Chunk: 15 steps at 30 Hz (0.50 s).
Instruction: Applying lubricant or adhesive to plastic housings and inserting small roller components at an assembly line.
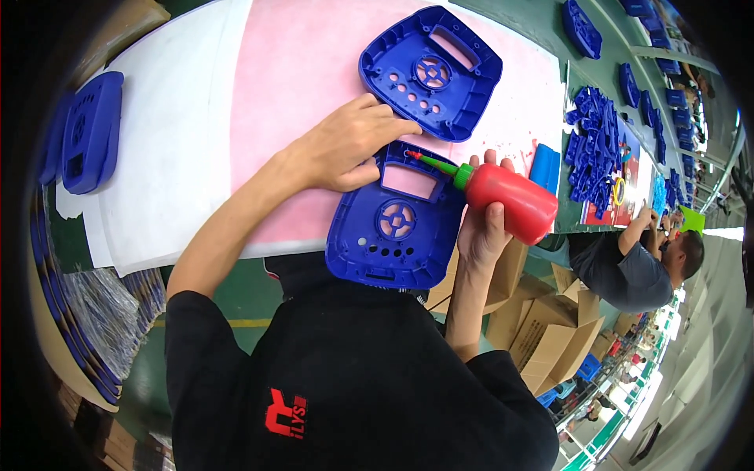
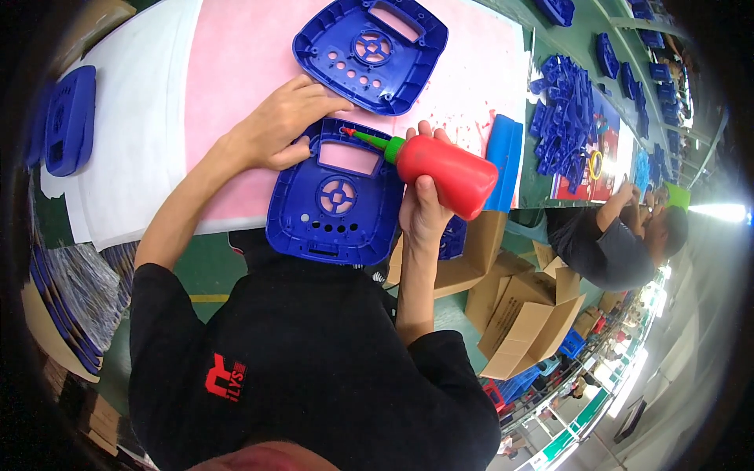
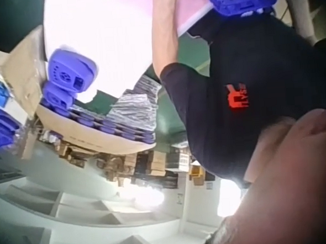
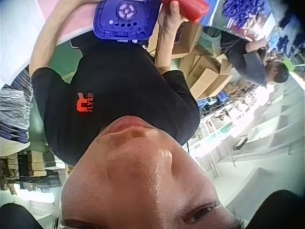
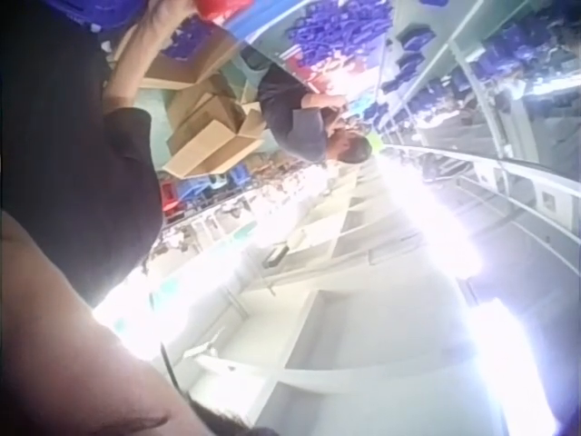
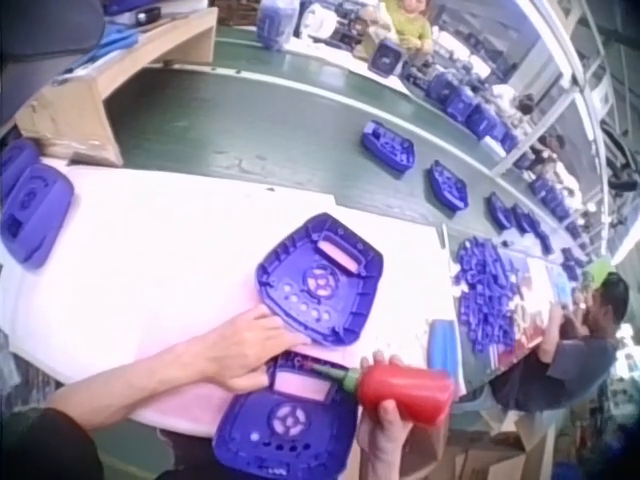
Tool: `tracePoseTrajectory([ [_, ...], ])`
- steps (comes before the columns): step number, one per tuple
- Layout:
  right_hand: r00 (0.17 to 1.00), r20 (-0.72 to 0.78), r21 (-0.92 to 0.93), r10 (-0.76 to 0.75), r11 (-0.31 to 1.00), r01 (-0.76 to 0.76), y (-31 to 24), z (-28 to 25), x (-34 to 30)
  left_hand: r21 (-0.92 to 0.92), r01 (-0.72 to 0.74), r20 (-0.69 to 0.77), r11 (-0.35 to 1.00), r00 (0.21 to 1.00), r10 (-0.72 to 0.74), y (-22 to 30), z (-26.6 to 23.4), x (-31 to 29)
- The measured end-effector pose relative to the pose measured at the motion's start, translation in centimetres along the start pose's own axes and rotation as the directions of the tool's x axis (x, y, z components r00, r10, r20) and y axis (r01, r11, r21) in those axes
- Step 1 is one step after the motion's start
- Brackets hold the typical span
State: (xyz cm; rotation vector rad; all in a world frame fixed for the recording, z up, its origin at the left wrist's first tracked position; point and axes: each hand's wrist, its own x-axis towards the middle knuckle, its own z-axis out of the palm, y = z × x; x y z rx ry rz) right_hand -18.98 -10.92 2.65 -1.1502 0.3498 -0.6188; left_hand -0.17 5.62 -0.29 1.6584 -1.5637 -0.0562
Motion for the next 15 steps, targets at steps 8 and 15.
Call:
tracePoseTrajectory([
  [8,1.000,0.008,-0.073,-0.026,0.997,0.027,0.0,-1.2,-0.4,-0.031,0.021,-0.010,0.999,1.000,-0.021,0.2,0.1,0.0],
  [15,0.974,-0.008,-0.203,-0.227,0.954,0.220,-1.7,-2.2,-0.1,-0.023,-0.019,-0.056,1.000,0.998,0.017,0.0,0.3,-0.1],
])
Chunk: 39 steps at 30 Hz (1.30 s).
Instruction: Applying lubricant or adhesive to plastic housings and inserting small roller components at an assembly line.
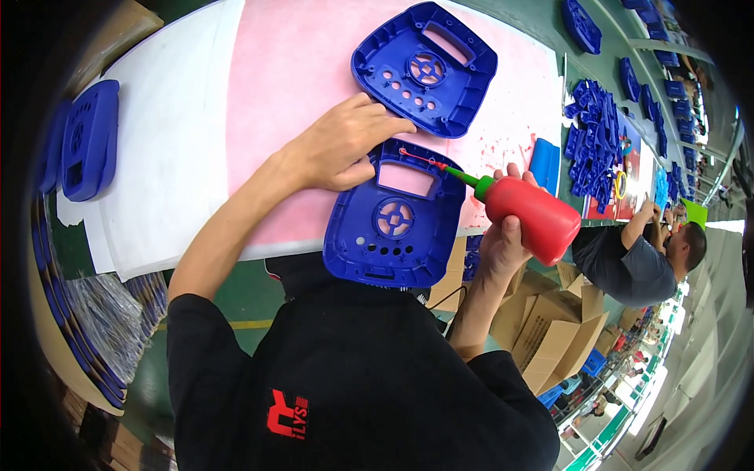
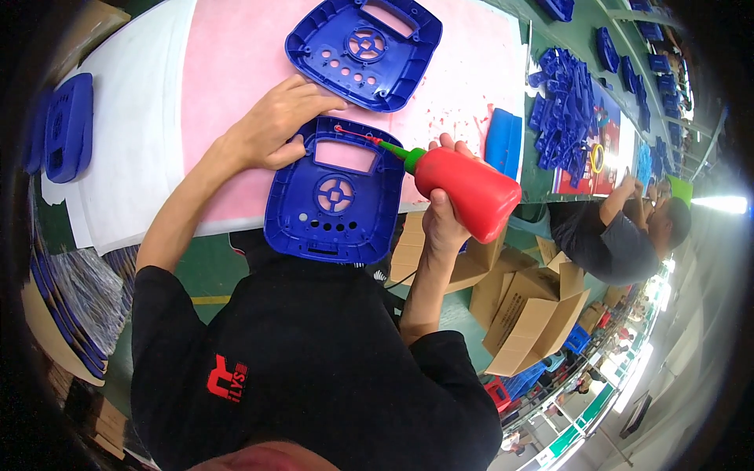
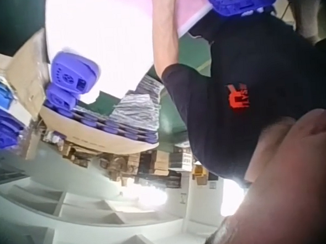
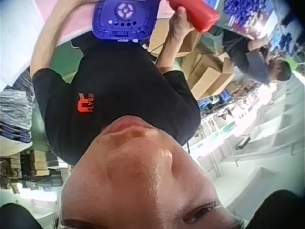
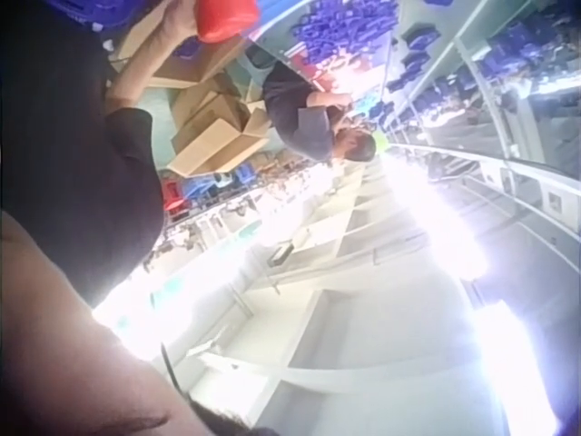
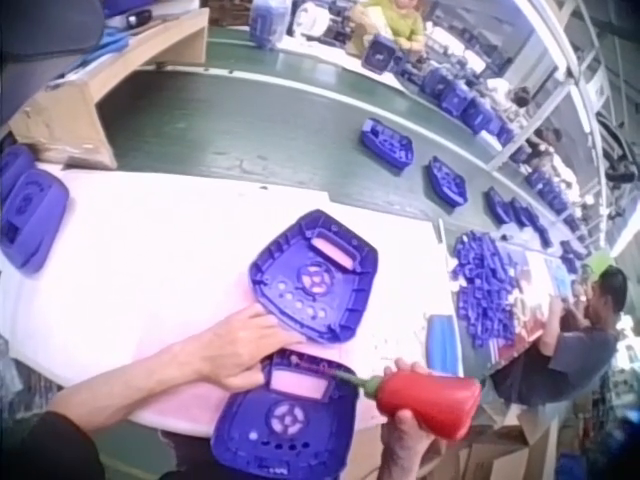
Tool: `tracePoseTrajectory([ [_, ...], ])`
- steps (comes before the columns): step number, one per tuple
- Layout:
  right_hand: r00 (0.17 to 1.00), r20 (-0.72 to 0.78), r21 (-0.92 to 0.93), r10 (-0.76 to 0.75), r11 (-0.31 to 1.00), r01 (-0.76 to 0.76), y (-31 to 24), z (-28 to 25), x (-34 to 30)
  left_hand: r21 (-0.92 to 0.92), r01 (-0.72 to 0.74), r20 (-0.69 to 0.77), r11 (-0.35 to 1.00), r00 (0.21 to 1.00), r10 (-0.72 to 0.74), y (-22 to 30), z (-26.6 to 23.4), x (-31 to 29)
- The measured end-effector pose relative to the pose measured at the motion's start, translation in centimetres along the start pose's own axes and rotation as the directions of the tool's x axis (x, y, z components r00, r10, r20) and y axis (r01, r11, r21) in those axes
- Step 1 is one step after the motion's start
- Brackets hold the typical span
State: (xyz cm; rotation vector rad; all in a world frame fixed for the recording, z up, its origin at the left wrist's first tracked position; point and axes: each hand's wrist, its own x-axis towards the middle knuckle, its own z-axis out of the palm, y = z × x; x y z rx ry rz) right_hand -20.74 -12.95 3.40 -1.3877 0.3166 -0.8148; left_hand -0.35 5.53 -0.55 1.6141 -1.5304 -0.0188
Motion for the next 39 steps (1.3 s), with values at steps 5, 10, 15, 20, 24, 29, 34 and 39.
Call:
tracePoseTrajectory([
  [5,1.000,0.000,-0.018,0.006,1.000,-0.006,-0.1,0.3,-0.1,0.015,-0.004,0.004,1.000,1.000,0.004,0.1,-0.1,0.1],
  [10,0.998,0.063,-0.065,-0.019,0.998,0.023,0.9,0.0,-0.4,0.011,-0.026,-0.017,1.000,1.000,0.026,-0.2,0.2,0.0],
  [15,0.995,0.060,-0.128,-0.085,0.987,0.092,1.1,-0.7,-0.3,0.000,0.022,0.042,1.000,0.999,-0.022,-0.2,-0.1,-0.1],
  [20,0.999,0.000,-0.071,-0.050,0.996,0.050,2.0,0.0,-0.3,-0.008,0.015,0.046,1.000,0.999,-0.014,-0.2,-0.3,0.2],
  [24,0.995,-0.023,0.075,0.095,0.993,-0.093,2.8,-0.2,-0.7,0.017,0.096,0.133,0.995,0.986,-0.097,0.0,-0.6,0.0],
  [29,0.968,-0.222,0.286,0.116,0.957,-0.049,2.2,-1.2,1.5,-0.036,0.123,0.124,0.992,0.985,-0.118,0.9,-0.8,0.6],
  [34,0.995,-0.091,-0.152,0.035,0.987,-0.049,-0.5,-5.1,9.4,-0.021,0.114,0.091,0.993,0.989,-0.112,1.1,-0.6,0.9],
  [39,0.954,0.255,-0.950,0.155,0.224,0.218,-0.6,-5.3,18.4,-0.038,0.097,0.070,0.995,0.993,-0.095,1.1,-0.7,1.1],
])
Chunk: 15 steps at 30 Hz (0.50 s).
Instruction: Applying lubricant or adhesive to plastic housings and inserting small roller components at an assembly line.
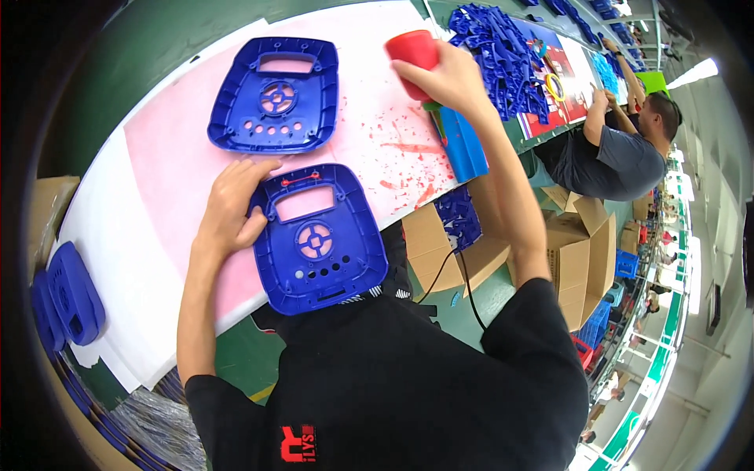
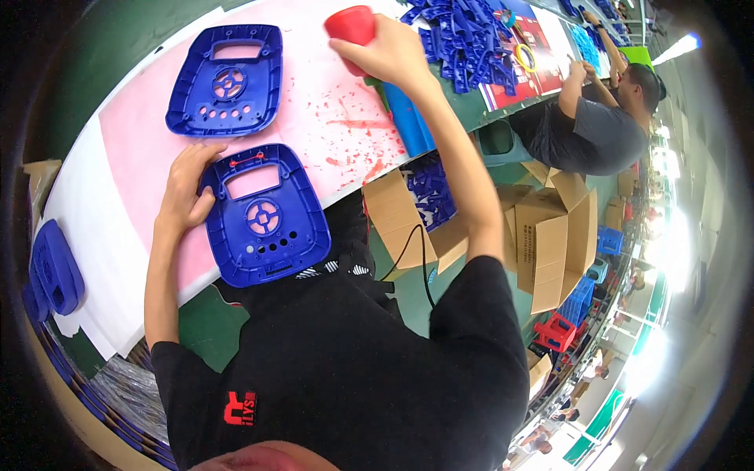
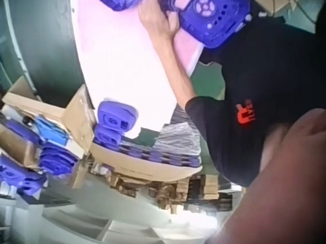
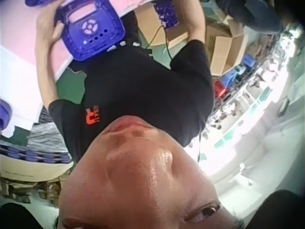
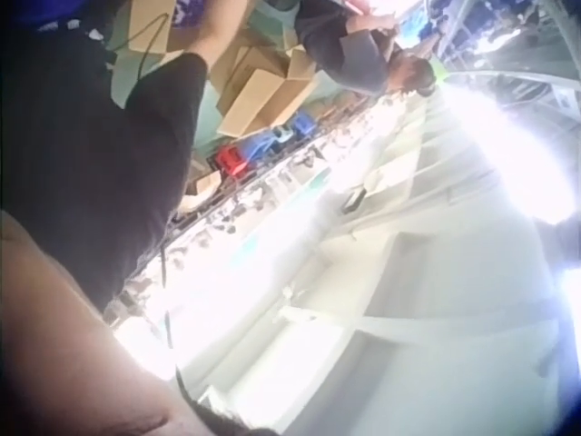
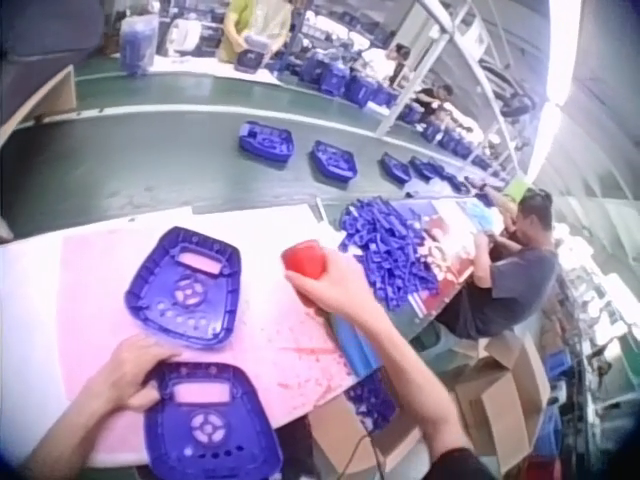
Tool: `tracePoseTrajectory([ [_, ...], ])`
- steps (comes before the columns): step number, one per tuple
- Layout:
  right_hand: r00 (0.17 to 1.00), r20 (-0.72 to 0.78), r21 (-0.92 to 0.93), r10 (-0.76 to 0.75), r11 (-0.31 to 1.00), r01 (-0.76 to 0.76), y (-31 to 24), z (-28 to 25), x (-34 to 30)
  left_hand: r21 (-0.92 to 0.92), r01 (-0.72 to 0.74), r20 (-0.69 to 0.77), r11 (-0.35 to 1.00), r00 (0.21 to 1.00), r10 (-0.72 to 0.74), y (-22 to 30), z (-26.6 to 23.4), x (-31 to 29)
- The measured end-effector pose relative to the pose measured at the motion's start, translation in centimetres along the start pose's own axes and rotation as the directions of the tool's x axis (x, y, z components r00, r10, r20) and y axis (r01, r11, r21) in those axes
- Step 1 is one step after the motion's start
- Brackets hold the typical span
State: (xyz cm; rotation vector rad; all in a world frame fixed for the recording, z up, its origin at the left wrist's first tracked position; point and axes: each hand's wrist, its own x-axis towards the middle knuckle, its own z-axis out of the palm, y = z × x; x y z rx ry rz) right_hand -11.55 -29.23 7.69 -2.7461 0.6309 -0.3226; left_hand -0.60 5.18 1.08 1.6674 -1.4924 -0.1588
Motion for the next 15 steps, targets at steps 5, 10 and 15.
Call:
tracePoseTrajectory([
  [5,0.981,0.093,-0.328,-0.170,0.925,0.191,0.6,2.6,2.5,0.009,-0.014,-0.005,1.000,1.000,0.014,0.1,0.1,0.4],
  [10,0.987,0.158,-0.402,-0.015,0.912,0.078,1.1,1.2,3.3,0.018,-0.018,-0.014,1.000,1.000,0.019,0.2,0.0,0.0],
  [15,0.994,-0.038,-0.513,0.104,0.852,-0.109,8.3,-1.7,3.7,0.017,-0.005,-0.010,1.000,1.000,0.005,0.4,-0.2,0.1],
])
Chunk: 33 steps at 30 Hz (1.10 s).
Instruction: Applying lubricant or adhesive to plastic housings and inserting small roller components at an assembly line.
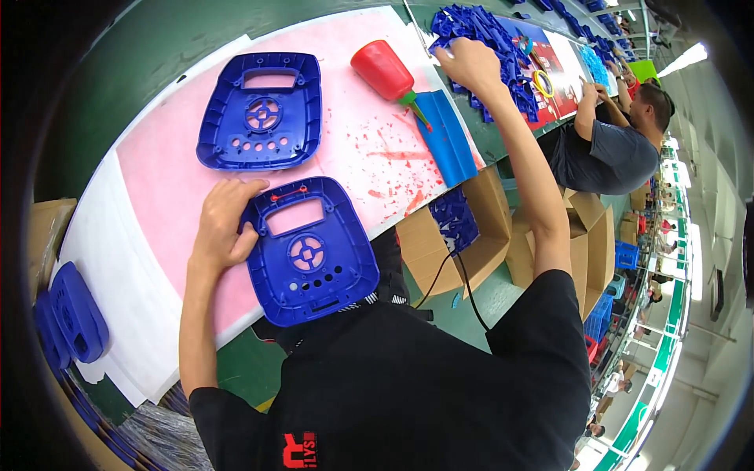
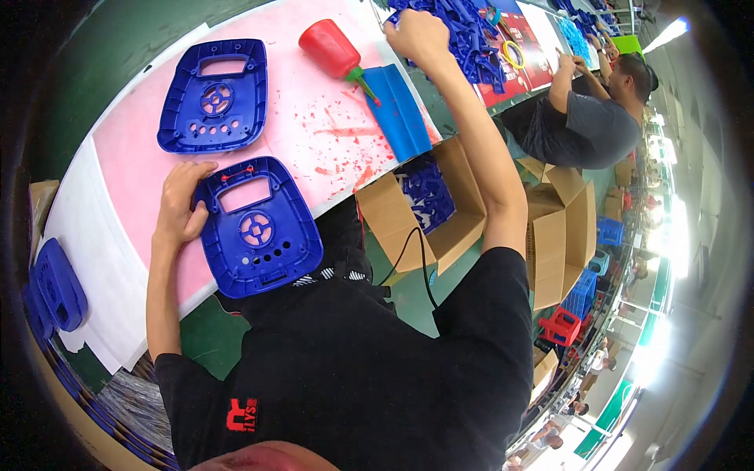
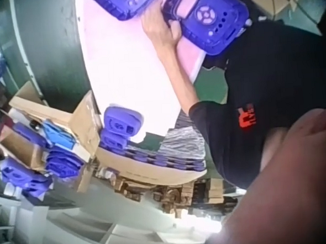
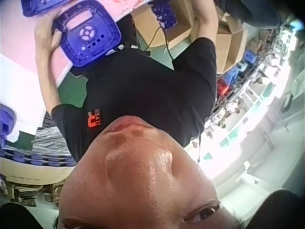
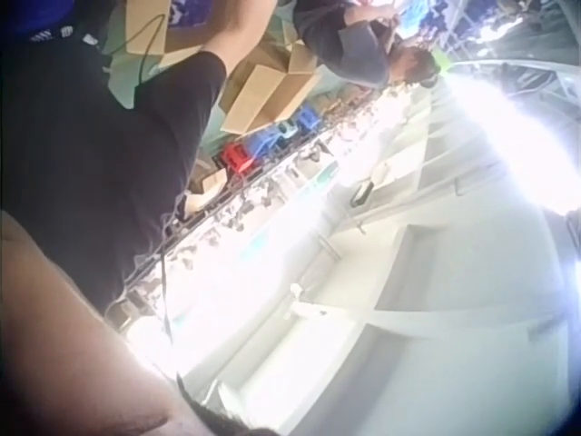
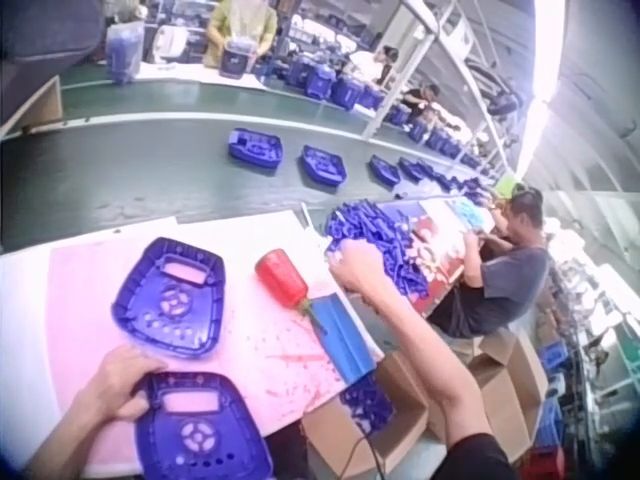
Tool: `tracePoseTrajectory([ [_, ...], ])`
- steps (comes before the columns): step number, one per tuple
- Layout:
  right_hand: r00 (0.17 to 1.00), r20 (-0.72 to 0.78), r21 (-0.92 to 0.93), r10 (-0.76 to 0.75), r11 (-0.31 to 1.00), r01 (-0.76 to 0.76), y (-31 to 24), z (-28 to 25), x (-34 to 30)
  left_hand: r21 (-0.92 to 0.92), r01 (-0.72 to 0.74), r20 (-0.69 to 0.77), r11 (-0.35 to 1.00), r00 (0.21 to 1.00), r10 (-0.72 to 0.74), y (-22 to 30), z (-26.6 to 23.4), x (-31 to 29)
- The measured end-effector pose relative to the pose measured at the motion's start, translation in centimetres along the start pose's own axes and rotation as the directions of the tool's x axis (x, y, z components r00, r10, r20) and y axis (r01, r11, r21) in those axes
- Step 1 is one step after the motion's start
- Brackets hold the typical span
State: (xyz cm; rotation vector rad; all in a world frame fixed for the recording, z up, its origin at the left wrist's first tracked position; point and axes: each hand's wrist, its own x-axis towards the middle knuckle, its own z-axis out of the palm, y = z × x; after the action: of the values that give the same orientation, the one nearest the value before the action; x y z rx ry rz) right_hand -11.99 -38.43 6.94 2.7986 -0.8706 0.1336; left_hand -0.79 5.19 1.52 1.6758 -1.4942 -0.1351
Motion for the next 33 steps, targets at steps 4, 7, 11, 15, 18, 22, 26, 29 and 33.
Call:
tracePoseTrajectory([
  [4,0.999,0.021,-0.064,0.026,0.998,-0.025,4.2,3.8,-0.8,-0.023,-0.014,-0.005,1.000,1.000,0.013,-0.3,0.3,0.2],
  [7,0.998,0.022,-0.013,0.067,0.998,-0.067,3.8,4.5,-0.9,-0.016,-0.021,-0.023,1.000,1.000,0.020,-0.3,0.4,0.0],
  [11,0.997,0.077,0.061,0.018,0.998,-0.022,3.4,4.8,-0.3,-0.005,0.051,0.036,0.999,0.998,-0.051,-0.7,0.0,-0.8],
  [15,0.994,-0.108,0.235,0.029,0.972,-0.003,2.8,2.7,-0.6,0.029,0.018,0.023,0.999,1.000,-0.018,-0.9,0.1,-0.4],
  [18,0.995,-0.100,0.871,-0.008,0.482,0.092,-2.7,-1.8,-4.1,0.008,-0.038,-0.008,0.999,0.999,0.038,-1.6,0.5,-0.7],
  [22,0.989,0.059,0.902,-0.136,0.433,0.006,-11.7,-7.8,-12.6,0.006,0.000,0.020,1.000,1.000,0.000,-1.5,0.2,-1.2],
  [26,0.893,-0.314,0.678,-0.322,0.582,0.448,-16.4,-6.4,-18.4,-0.012,0.019,-0.002,1.000,1.000,-0.019,-1.0,0.3,-1.1],
  [29,0.917,-0.358,0.671,-0.175,0.635,0.383,-18.7,-6.1,-19.5,-0.019,0.012,-0.037,1.000,0.999,-0.013,-0.9,0.3,-1.1],
  [33,0.866,-0.430,0.576,-0.255,0.662,0.481,-19.7,-5.1,-19.2,-0.015,-0.009,-0.043,1.000,0.999,0.008,-0.9,0.5,-1.1],
])
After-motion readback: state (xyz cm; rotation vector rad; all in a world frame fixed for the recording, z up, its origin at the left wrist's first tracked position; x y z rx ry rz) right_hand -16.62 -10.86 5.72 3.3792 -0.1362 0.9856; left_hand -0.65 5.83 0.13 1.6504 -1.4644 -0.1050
